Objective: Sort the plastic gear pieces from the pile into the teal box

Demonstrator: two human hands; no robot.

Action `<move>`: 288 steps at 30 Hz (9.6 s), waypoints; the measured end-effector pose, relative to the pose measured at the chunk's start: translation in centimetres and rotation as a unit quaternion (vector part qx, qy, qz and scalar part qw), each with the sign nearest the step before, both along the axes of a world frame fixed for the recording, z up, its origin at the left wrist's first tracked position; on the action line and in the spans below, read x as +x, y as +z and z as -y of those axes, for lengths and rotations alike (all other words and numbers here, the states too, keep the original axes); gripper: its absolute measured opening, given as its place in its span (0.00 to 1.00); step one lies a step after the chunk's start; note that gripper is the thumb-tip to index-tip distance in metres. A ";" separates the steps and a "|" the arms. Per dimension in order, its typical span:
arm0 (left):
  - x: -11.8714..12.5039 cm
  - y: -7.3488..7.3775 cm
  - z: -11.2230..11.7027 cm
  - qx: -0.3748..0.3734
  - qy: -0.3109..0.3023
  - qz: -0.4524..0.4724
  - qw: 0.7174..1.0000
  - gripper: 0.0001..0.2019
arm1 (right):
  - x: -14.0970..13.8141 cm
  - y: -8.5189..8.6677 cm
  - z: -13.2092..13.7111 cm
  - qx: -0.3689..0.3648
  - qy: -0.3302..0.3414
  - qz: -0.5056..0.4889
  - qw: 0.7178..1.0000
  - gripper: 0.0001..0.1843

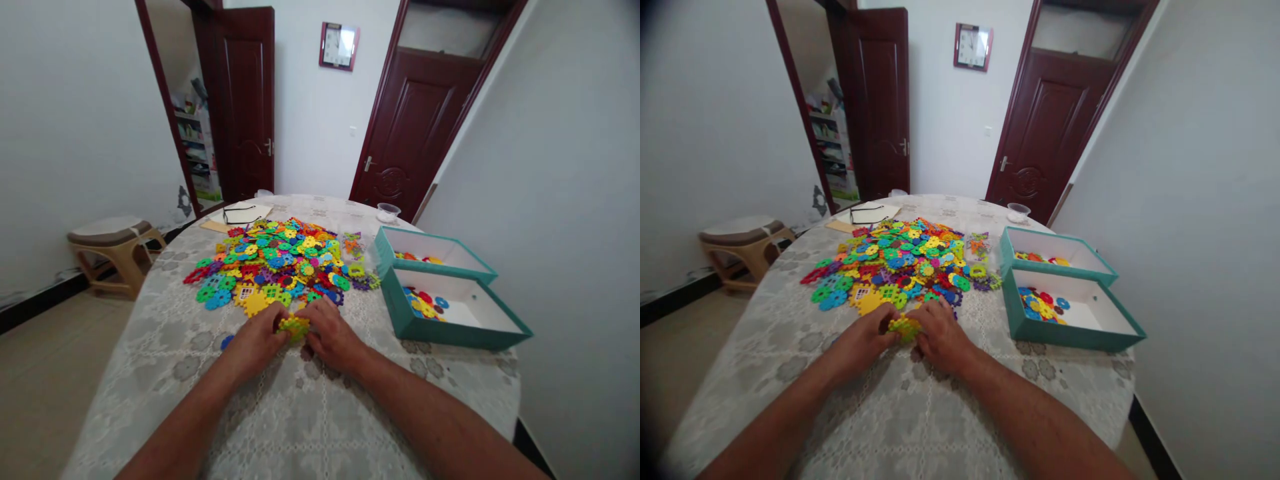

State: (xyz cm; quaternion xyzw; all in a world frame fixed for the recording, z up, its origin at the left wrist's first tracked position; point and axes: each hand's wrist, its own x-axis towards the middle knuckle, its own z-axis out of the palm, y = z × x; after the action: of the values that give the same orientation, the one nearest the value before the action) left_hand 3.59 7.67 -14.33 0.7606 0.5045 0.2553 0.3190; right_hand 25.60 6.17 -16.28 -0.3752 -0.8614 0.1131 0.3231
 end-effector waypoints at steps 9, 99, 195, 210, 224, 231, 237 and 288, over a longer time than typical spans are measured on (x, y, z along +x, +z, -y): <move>-0.5 0.0 0.3 -0.008 -0.037 -0.007 0.999 0.20 | -0.3 0.6 0.9 0.006 0.053 -0.051 0.997 0.22; -0.4 1.6 1.7 0.038 -0.091 -0.086 0.991 0.06 | 3.1 1.7 0.9 -0.169 -0.099 -0.111 0.974 0.09; -2.1 1.9 -0.1 0.155 0.023 -0.111 0.981 0.12 | 0.5 0.6 1.4 -0.063 -0.099 -0.003 0.993 0.11; -2.6 0.4 -2.6 0.162 0.113 -0.267 0.943 0.17 | 1.6 0.9 1.3 -0.074 -0.100 -0.006 0.992 0.10; -4.6 1.9 -1.7 0.162 0.154 -0.166 0.961 0.10 | 2.2 0.8 1.2 -0.083 -0.094 0.004 0.992 0.09; -2.0 2.2 0.1 0.127 0.062 -0.011 0.990 0.08 | 1.7 1.2 1.6 -0.038 -0.016 -0.100 0.994 0.05; 0.7 2.0 1.5 0.056 0.006 0.024 0.998 0.07 | 1.4 0.8 1.9 -0.074 -0.020 -0.114 0.991 0.03; -1.2 1.0 -0.2 0.109 0.055 -0.097 0.988 0.16 | 11.5 11.7 -0.1 -0.025 -0.310 0.059 0.949 0.14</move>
State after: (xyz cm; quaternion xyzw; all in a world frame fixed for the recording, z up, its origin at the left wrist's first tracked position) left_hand 2.39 7.89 -13.35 0.7829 0.5437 0.2509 0.1689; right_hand 37.14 6.29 -4.62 -0.6377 -0.7172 0.0067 0.2809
